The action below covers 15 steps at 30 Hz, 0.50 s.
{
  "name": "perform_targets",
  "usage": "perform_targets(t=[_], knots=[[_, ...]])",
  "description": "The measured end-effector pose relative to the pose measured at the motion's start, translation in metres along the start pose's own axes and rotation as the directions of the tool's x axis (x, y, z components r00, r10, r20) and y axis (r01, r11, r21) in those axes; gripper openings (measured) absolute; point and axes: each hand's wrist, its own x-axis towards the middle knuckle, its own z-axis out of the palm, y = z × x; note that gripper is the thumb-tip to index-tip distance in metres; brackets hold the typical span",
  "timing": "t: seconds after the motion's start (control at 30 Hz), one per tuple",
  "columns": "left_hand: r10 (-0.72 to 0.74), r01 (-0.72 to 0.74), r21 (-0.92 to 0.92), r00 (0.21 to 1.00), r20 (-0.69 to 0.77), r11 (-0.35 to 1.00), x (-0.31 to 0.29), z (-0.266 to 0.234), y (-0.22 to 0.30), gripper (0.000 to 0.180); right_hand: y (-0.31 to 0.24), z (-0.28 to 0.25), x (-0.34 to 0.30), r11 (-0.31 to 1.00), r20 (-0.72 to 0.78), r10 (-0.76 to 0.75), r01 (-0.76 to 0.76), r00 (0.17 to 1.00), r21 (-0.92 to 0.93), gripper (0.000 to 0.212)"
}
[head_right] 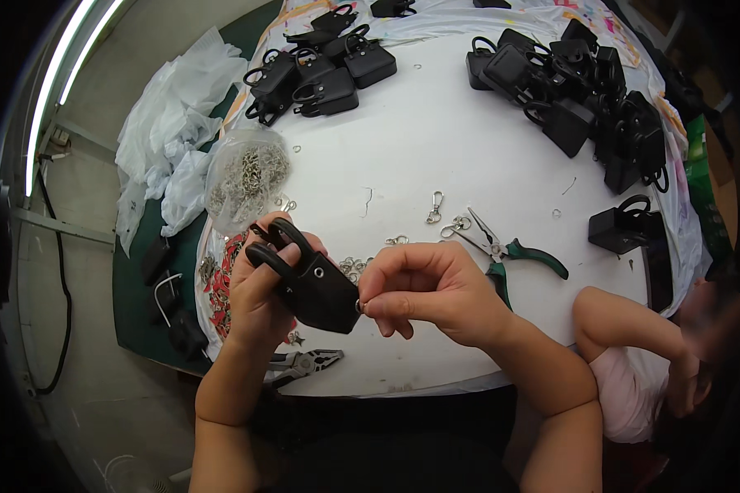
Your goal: The person uses pliers to attach metal star charms and clasp rings to small black pouches, handling one pouch at a time.
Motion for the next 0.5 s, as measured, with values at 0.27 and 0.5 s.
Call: perform_targets(t=[0.27,0.5], knots=[[-0.232,0.217,0.201,0.972,0.049,0.955,-0.017,0.001,0.001,0.03,0.01,0.011,-0.002,0.956,0.132,-0.082,0.116,0.988,-0.269,0.012],[-0.236,0.172,0.385,0.964,0.124,0.907,-0.021,0.005,0.008,0.031,0.011,0.014,-0.004,0.854,0.142,-0.13,0.184,0.981,-0.486,0.009]])
